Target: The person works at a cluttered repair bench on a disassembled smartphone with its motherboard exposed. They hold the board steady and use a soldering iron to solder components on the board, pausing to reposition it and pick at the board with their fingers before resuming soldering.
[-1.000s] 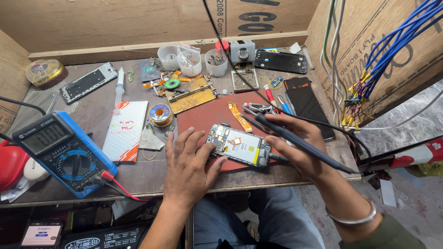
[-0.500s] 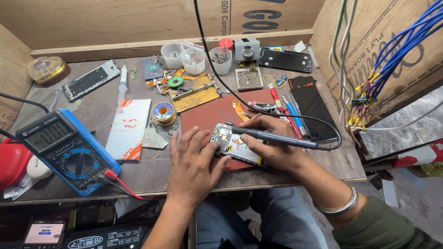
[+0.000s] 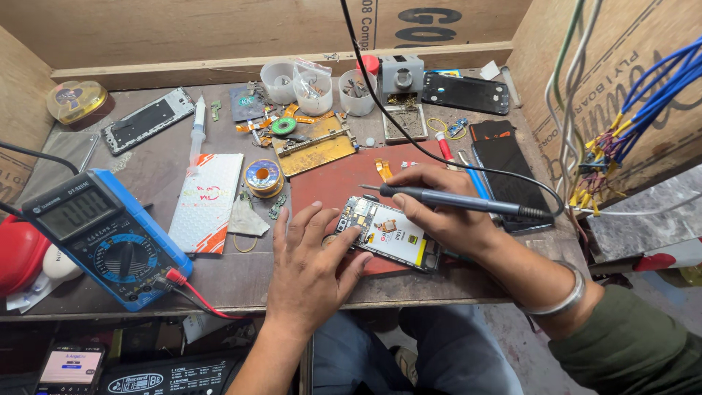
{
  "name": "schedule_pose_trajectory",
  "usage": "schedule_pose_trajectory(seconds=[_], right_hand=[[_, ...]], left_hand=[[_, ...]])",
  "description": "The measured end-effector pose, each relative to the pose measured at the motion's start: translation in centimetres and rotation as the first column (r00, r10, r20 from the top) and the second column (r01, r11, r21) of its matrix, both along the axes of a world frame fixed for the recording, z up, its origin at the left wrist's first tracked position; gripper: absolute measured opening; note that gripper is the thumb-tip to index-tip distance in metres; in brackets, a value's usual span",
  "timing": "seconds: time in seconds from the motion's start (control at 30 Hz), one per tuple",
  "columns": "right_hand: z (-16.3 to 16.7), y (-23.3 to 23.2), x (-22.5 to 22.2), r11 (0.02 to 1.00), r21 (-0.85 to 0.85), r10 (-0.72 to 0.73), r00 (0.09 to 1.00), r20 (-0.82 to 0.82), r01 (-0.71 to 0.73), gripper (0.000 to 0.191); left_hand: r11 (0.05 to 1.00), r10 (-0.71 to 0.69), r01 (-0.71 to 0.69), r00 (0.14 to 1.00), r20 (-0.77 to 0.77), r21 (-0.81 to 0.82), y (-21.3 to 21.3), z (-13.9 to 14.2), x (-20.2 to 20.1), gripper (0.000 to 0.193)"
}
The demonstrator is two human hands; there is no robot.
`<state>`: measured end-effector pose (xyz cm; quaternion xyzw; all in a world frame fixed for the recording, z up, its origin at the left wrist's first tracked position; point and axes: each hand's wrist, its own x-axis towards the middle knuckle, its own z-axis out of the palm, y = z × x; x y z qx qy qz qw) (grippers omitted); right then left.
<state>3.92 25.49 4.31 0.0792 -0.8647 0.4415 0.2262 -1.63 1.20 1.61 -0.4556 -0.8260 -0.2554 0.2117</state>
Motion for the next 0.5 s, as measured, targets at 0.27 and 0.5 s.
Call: schedule_pose_trajectory(seconds=[0.27, 0.5], right_hand=[[-0.8, 1.0, -0.2, 0.999, -0.001, 0.042, 0.999, 0.024, -0.042, 0.028], [-1.3, 0.4, 0.3, 0.999, -0.019, 0.041, 0.987, 0.157, -0.039, 0.03]], left_hand=[[1.0, 0.007, -0.007, 1.0, 0.014, -0.012, 0.2, -0.1, -0.2, 0.039], [1.0, 0.011, -0.011, 1.0, 0.014, -0.01, 0.2, -0.4, -0.4, 0.041]])
